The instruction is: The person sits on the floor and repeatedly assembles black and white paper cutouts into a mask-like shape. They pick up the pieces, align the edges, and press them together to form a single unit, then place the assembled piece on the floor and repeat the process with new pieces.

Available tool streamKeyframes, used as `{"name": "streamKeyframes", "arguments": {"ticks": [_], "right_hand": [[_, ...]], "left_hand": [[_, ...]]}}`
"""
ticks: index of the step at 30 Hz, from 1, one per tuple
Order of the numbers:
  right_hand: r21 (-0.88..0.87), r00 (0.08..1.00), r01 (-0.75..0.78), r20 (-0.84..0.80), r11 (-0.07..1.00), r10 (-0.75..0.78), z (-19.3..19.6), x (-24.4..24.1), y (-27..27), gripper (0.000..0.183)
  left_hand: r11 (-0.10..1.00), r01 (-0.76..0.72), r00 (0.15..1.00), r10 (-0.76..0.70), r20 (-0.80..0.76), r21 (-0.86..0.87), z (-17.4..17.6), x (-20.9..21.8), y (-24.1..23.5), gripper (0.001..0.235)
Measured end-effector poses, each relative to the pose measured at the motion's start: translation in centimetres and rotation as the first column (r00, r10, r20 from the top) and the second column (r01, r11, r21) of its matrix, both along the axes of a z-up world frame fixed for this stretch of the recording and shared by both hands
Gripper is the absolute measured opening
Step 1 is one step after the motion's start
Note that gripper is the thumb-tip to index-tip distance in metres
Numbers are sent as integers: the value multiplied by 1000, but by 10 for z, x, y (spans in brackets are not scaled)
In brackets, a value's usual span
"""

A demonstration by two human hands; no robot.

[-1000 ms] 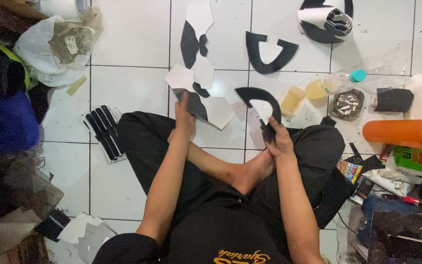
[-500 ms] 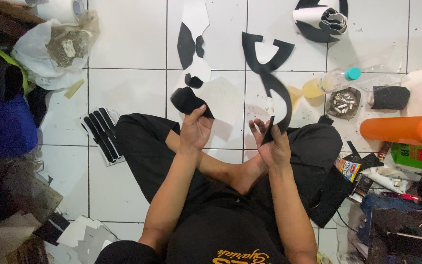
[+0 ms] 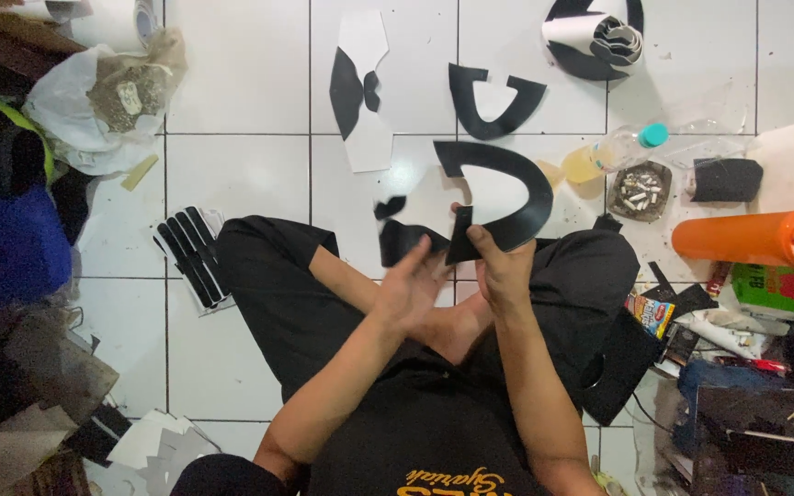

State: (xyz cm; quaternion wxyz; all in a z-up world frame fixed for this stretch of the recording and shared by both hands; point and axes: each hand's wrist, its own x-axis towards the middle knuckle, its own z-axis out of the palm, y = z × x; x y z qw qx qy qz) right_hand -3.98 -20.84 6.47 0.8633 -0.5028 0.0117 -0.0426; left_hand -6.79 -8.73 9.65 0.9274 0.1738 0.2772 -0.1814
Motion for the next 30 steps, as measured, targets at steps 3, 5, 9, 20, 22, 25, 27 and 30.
{"name": "streamKeyframes", "arguments": {"ticks": [3,5,9,20,22,25,27,30], "right_hand": [[106,1000,-17,3,994,17,23,0,-8,36],[190,998,-66,-4,980,68,29,-7,-13,36],[158,982,-180,-24,971,186,15,-32,-19,25],[-71,995,-84,-64,994,80,39,-23,-49,28],[-159,998,-41,-60,986,32,58,-22,-47,32],[-216,998,-13,-56,976,1,56,-21,-45,37],[-275,999,-10,-41,961,-2,39,-23,-52,38],[-367,998,0,-63,930,-25,27,-29,-54,35]], "left_hand": [[838,517,855,-517,-46,176,9,-26,13,46],[579,763,632,-762,-143,287,9,-28,30,30],[416,135,852,-513,109,899,16,6,55,46],[613,116,728,-588,352,782,-9,30,66,22],[527,180,741,-628,238,831,11,36,64,28],[549,218,739,-633,231,807,21,37,72,37],[508,195,698,-673,245,839,45,41,67,34],[407,217,673,-721,167,887,43,38,65,24]]}}
